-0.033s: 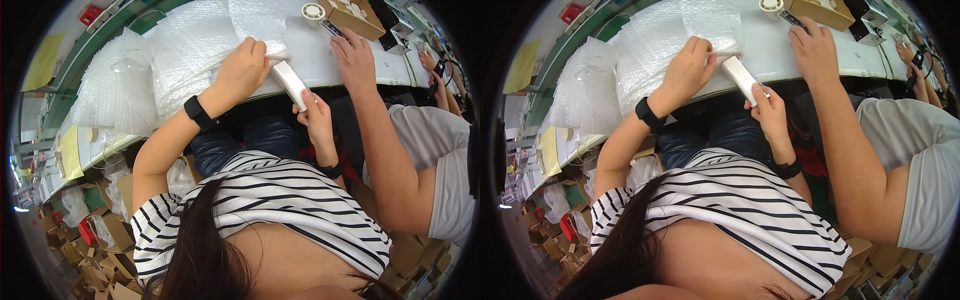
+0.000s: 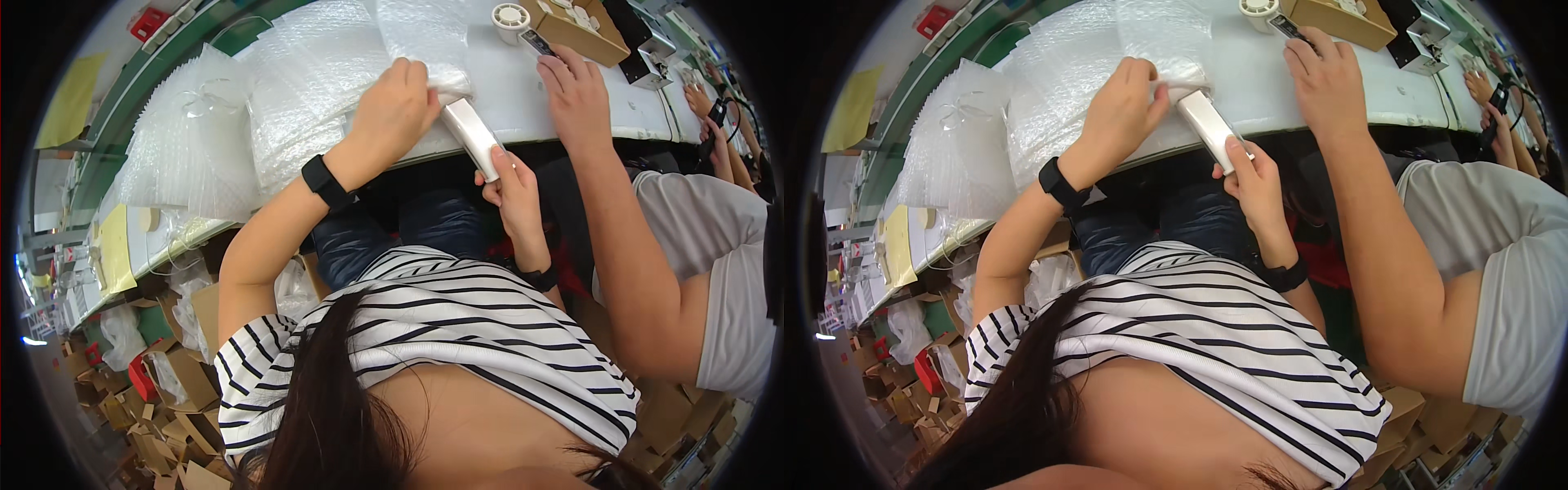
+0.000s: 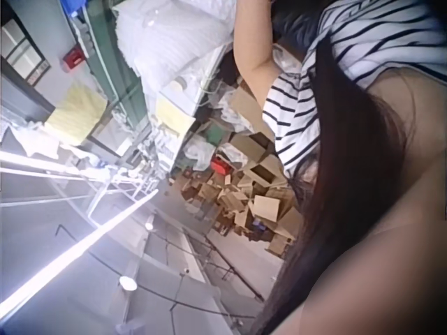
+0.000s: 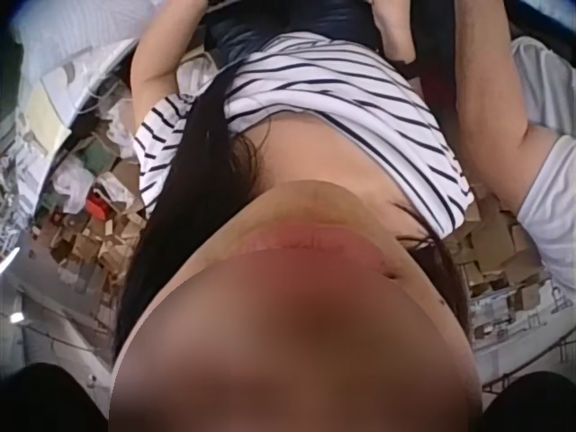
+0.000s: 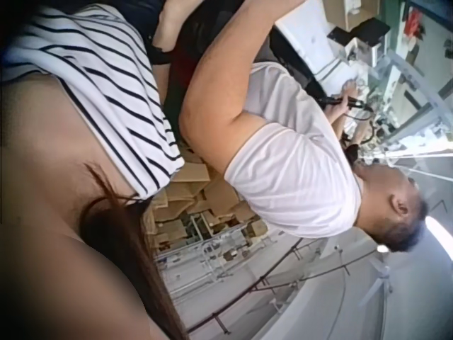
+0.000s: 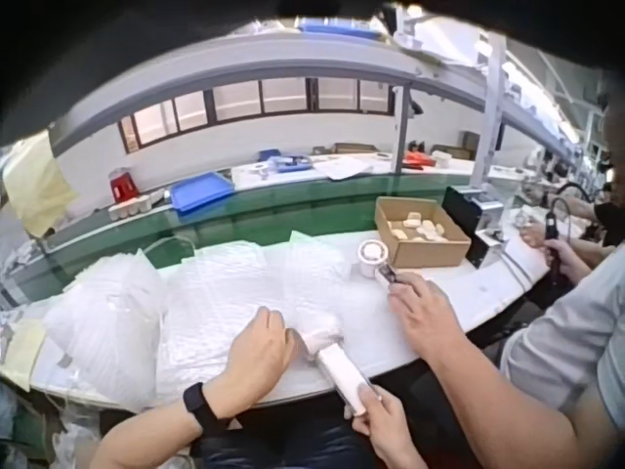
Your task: The recorder is packing small white products into bubble wrap and securing them with tape.
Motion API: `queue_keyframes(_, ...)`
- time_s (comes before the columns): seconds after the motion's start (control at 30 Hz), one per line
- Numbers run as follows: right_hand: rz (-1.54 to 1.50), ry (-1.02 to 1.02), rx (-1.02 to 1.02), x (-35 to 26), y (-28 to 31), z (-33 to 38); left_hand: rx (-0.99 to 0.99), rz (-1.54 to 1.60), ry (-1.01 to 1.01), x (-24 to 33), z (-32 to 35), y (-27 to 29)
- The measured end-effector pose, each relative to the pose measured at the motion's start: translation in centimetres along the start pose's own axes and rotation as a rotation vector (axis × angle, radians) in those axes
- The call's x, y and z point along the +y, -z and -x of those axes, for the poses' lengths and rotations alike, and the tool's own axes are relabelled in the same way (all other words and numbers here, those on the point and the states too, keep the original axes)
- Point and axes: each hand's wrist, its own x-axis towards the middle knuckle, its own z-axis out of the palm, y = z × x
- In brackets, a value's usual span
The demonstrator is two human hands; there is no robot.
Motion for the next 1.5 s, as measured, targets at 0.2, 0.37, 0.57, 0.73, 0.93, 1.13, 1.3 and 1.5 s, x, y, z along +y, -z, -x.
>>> queue_keyframes(0.2,-0.064,-0.002,-0.045,1.2,-1.1,0.2,-0.165,-0.064,0.18,-2.1,0.2,-0.3)
queue_keyframes(0.37,-0.121,0.008,-0.036,1.4,-2.1,0.2,-0.309,0.016,0.163,-2.3,0.6,-0.6)
queue_keyframes(0.57,-0.237,-0.007,0.016,0.7,-3.0,0.7,-0.347,0.223,-0.052,0.6,1.4,0.1)
queue_keyframes(0.73,0.045,0.065,-0.024,0.6,-3.2,0.9,-0.193,-0.005,0.071,1.5,-0.1,0.6)
queue_keyframes(0.93,0.095,0.095,-0.025,0.4,-3.4,0.5,-0.246,-0.036,-0.274,1.9,-0.6,-0.3)
queue_keyframes(1.13,-0.413,0.099,-0.025,-1.2,-2.2,0.0,-0.112,0.084,-0.115,3.2,1.3,1.0)
queue_keyframes(1.3,-0.198,0.189,-0.015,-2.7,-2.5,-0.1,-0.182,0.275,-0.074,2.0,1.6,2.6)
queue_keyframes(1.5,0.094,0.515,0.054,-4.3,-5.1,1.3,-0.148,0.611,0.022,3.6,-0.7,7.3)
